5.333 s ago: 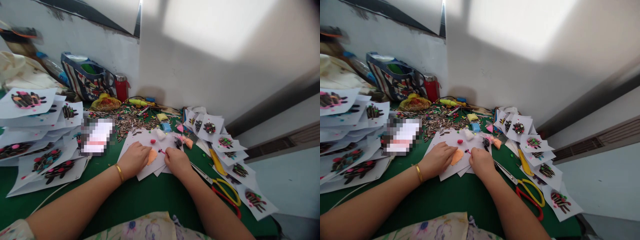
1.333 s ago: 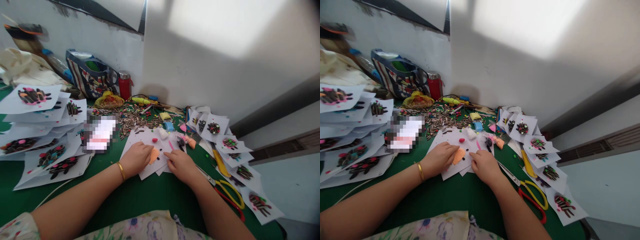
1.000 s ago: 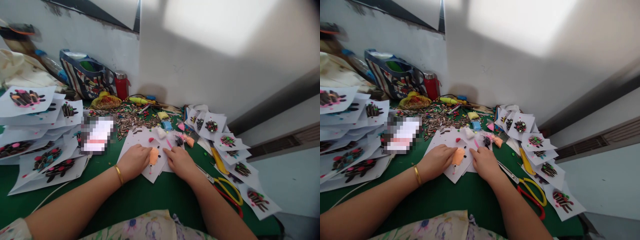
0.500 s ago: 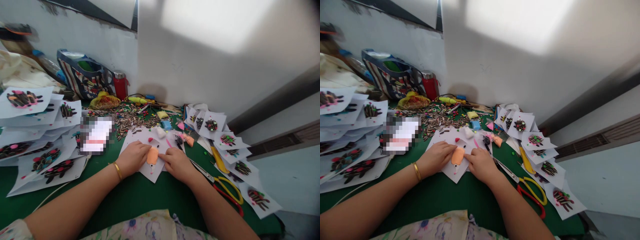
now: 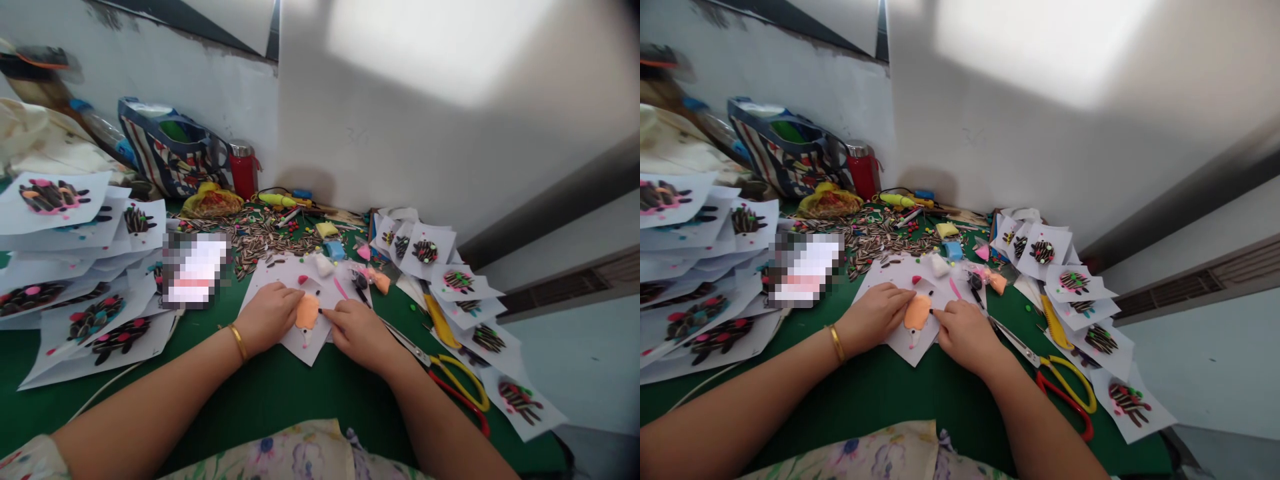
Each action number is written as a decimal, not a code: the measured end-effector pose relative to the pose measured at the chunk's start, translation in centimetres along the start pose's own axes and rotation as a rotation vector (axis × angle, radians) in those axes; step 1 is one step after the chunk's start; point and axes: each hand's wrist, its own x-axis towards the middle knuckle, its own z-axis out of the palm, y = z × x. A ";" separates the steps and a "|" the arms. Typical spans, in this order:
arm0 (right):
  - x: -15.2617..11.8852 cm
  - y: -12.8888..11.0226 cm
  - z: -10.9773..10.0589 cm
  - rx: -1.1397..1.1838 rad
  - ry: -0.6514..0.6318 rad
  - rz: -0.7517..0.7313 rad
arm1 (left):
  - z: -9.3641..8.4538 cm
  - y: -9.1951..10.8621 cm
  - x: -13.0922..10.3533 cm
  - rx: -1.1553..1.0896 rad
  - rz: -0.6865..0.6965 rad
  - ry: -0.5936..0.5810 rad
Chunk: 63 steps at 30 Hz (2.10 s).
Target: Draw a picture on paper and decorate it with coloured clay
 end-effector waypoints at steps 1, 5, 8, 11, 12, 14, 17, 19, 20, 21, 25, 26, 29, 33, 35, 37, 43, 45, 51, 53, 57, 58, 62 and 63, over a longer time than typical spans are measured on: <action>0.0 -0.1 0.1 -0.009 -0.007 -0.003 | 0.0 0.0 0.0 -0.001 0.001 0.001; 0.1 -0.3 0.1 -0.016 -0.025 -0.005 | 0.0 0.0 0.0 0.000 -0.002 0.005; 0.0 -0.2 -0.3 -0.009 -0.008 0.024 | -0.1 0.1 0.0 0.001 -0.001 0.010; -0.2 -0.2 -0.6 -0.014 -0.004 0.032 | -0.1 0.1 0.0 0.008 0.002 0.005; -0.2 -0.2 -0.6 -0.020 -0.012 0.021 | 0.0 0.0 0.0 0.008 0.001 0.004; -0.2 -0.4 -0.4 -0.046 -0.031 -0.003 | 0.0 0.0 0.0 0.008 0.002 0.006; -0.2 -0.5 -0.1 -0.097 -0.045 -0.011 | 0.2 -0.1 -0.1 0.007 0.003 0.014; -0.1 -0.4 0.0 -0.109 -0.040 -0.009 | 0.2 -0.1 -0.1 0.008 0.000 0.014; -0.1 -0.3 -0.1 -0.105 -0.032 -0.008 | 0.2 -0.1 -0.1 0.007 -0.003 0.011; 0.0 -0.1 -0.1 -0.099 -0.019 -0.003 | 0.2 -0.1 -0.1 0.007 -0.004 0.007; 0.0 0.2 -0.2 -0.068 0.023 0.018 | 0.3 -0.1 -0.1 0.008 -0.010 0.005; 0.0 0.1 -0.1 -0.066 0.019 0.012 | 0.3 -0.1 -0.1 0.010 -0.012 0.005; 0.0 0.0 0.1 -0.071 -0.009 -0.018 | 0.3 -0.1 -0.1 0.022 -0.019 -0.009; 0.4 0.4 0.6 -0.033 0.036 -0.004 | 0.3 -0.2 -0.2 0.024 -0.018 -0.015; 1.0 0.9 0.9 -0.009 0.114 0.042 | 0.3 -0.2 -0.1 0.026 -0.015 -0.009; 1.9 1.4 1.4 -0.019 0.177 0.075 | 0.4 -0.2 -0.1 0.029 -0.007 -0.010; 3.8 2.0 2.3 -0.123 0.173 0.062 | 0.2 0.0 0.0 0.050 0.000 -0.010; 3.8 1.9 2.3 -0.116 0.210 0.080 | 0.1 0.0 0.0 0.063 -0.002 -0.006; 3.8 2.3 2.6 -0.026 0.298 0.127 | 0.1 0.0 0.0 0.058 0.004 0.000; 4.1 2.6 2.8 0.002 0.308 0.141 | 0.3 -0.1 0.0 0.046 0.000 0.004; 4.4 2.7 2.8 0.065 0.330 0.176 | 0.5 -0.1 0.0 0.047 -0.003 -0.003; 4.3 2.5 2.7 0.089 0.329 0.186 | 0.5 -0.2 -0.1 0.049 -0.004 -0.002; 2.9 1.4 2.2 0.268 0.265 0.176 | 0.4 -0.2 -0.2 0.047 -0.005 0.013; 2.4 1.1 2.2 0.322 0.240 0.157 | 0.4 -0.2 -0.2 0.044 -0.003 0.013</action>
